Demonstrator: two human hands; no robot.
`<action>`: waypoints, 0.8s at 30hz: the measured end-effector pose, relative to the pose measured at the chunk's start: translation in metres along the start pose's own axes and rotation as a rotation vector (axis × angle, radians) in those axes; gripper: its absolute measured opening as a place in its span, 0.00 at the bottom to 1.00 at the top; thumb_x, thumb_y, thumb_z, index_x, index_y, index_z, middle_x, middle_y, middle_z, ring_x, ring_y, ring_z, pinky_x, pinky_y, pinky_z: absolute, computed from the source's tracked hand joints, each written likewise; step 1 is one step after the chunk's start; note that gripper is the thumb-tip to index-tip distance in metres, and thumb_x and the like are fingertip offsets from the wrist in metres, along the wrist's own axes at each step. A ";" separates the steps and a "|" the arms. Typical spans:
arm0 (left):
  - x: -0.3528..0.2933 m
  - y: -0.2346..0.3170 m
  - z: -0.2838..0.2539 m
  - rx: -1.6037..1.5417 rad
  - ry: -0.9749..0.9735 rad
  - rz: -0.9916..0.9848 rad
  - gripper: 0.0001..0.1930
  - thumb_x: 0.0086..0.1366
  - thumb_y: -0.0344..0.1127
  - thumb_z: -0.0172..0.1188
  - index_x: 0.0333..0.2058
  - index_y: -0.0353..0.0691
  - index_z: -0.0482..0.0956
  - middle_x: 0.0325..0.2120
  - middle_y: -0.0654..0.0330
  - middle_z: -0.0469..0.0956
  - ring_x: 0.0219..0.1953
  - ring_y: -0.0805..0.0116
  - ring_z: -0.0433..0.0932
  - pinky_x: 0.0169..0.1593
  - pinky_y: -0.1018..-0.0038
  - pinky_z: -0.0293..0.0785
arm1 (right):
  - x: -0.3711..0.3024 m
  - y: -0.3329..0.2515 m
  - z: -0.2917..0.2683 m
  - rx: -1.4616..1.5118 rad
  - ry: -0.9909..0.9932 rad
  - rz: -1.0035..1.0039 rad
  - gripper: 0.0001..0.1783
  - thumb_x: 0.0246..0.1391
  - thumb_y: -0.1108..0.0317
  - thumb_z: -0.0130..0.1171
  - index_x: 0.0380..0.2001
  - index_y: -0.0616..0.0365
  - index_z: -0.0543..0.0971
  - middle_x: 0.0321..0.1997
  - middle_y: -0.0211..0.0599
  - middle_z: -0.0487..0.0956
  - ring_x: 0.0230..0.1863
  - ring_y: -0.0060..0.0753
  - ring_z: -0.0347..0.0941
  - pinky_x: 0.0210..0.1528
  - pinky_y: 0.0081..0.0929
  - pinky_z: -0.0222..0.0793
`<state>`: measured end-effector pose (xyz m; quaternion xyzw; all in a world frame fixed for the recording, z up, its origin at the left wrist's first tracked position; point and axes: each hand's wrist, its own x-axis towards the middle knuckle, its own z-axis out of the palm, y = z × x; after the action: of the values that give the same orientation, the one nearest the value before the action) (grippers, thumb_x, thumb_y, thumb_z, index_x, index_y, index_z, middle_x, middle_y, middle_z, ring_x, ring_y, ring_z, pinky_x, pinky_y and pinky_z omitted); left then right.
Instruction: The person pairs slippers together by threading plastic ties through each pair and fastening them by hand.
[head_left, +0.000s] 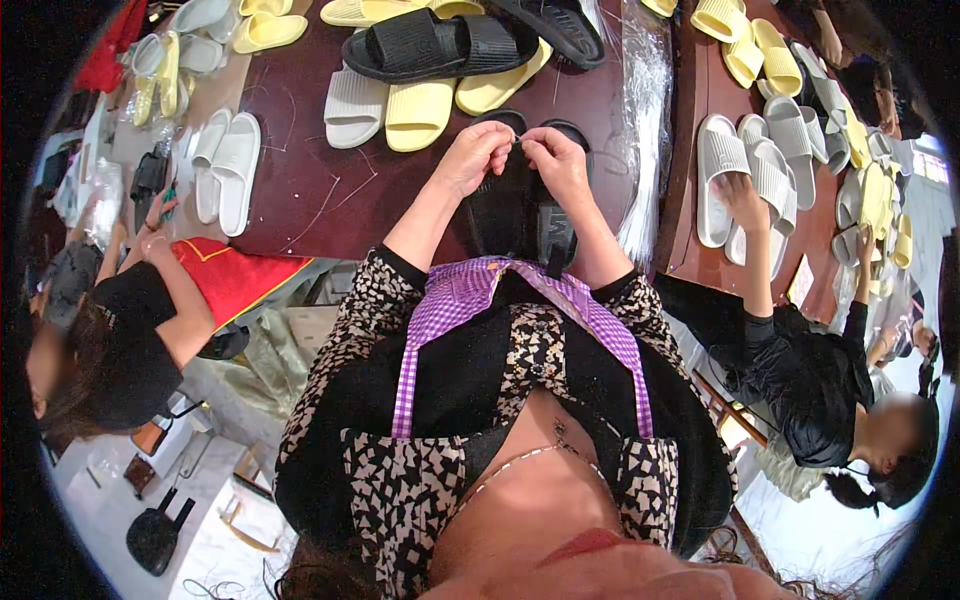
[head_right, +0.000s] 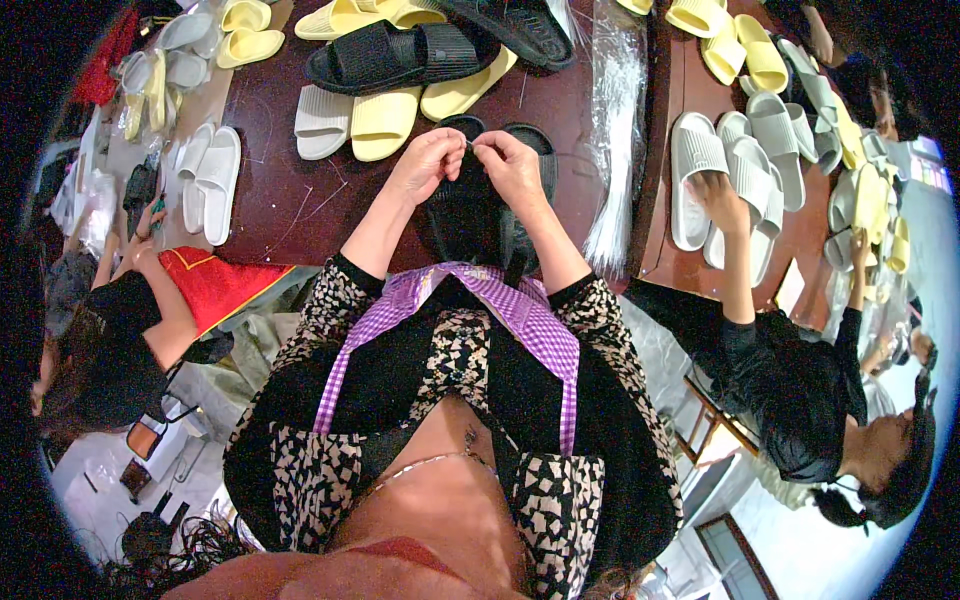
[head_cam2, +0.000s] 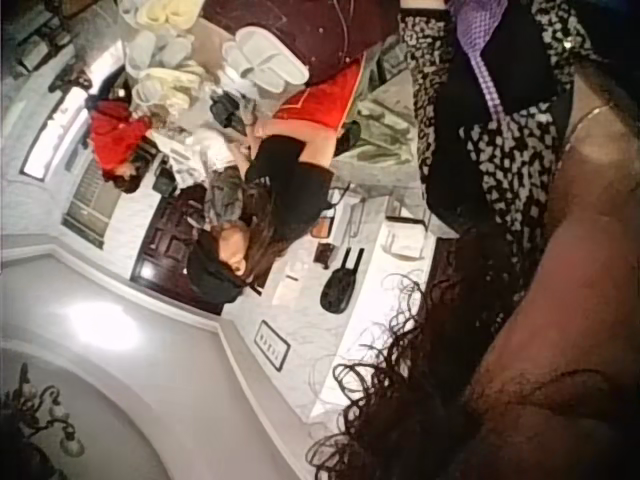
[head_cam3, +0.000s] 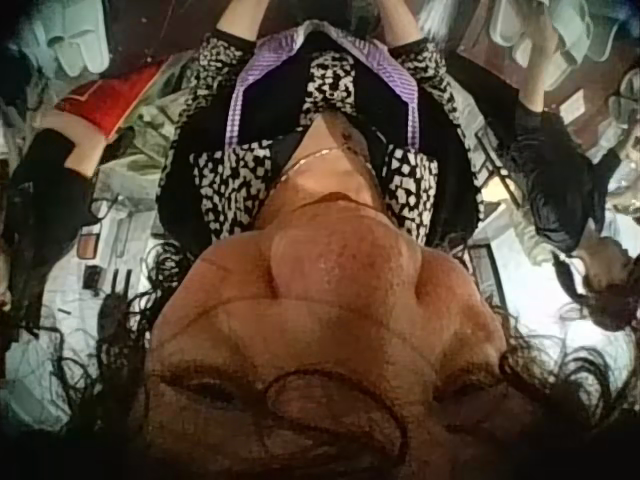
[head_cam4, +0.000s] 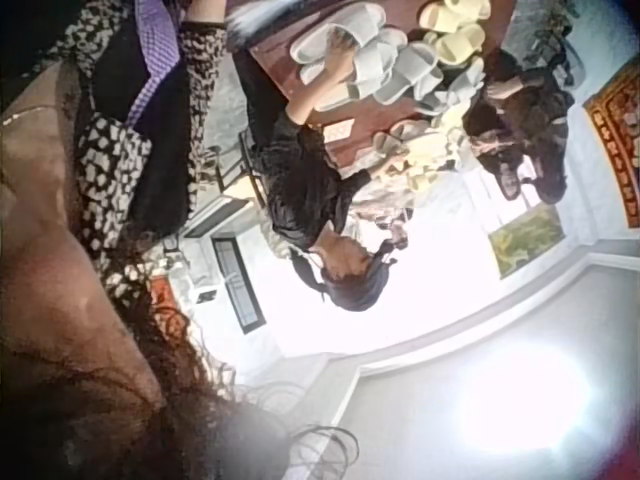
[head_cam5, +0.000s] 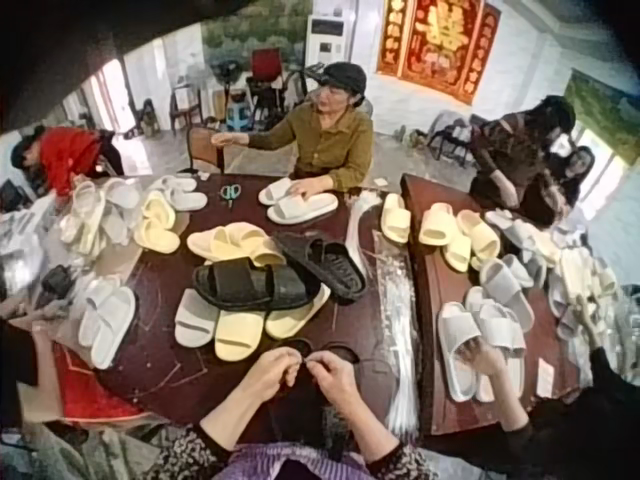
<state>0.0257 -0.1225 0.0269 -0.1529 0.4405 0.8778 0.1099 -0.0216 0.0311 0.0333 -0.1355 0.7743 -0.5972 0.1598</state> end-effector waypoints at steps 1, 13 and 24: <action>0.000 0.000 0.000 -0.010 -0.010 -0.009 0.05 0.61 0.32 0.49 0.29 0.38 0.71 0.16 0.69 0.64 0.17 0.79 0.63 0.23 0.82 0.62 | -0.001 0.000 0.000 0.001 0.001 -0.018 0.06 0.48 0.72 0.57 0.30 0.62 0.78 0.22 0.30 0.76 0.24 0.17 0.69 0.28 0.17 0.66; 0.000 0.003 -0.001 0.030 -0.069 -0.020 0.03 0.60 0.31 0.50 0.29 0.39 0.71 0.17 0.70 0.64 0.18 0.81 0.62 0.22 0.83 0.62 | -0.003 -0.003 0.000 -0.002 -0.005 -0.053 0.06 0.48 0.72 0.57 0.30 0.63 0.77 0.22 0.31 0.76 0.25 0.17 0.69 0.30 0.18 0.66; 0.002 0.002 0.002 0.081 -0.107 -0.023 0.02 0.59 0.30 0.52 0.28 0.40 0.71 0.17 0.71 0.64 0.18 0.82 0.61 0.22 0.83 0.61 | -0.006 0.000 -0.004 -0.068 -0.010 -0.076 0.05 0.47 0.72 0.56 0.28 0.62 0.76 0.21 0.33 0.75 0.23 0.19 0.69 0.29 0.19 0.66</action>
<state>0.0230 -0.1225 0.0287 -0.1064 0.4673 0.8649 0.1493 -0.0180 0.0365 0.0343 -0.1733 0.7876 -0.5754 0.1364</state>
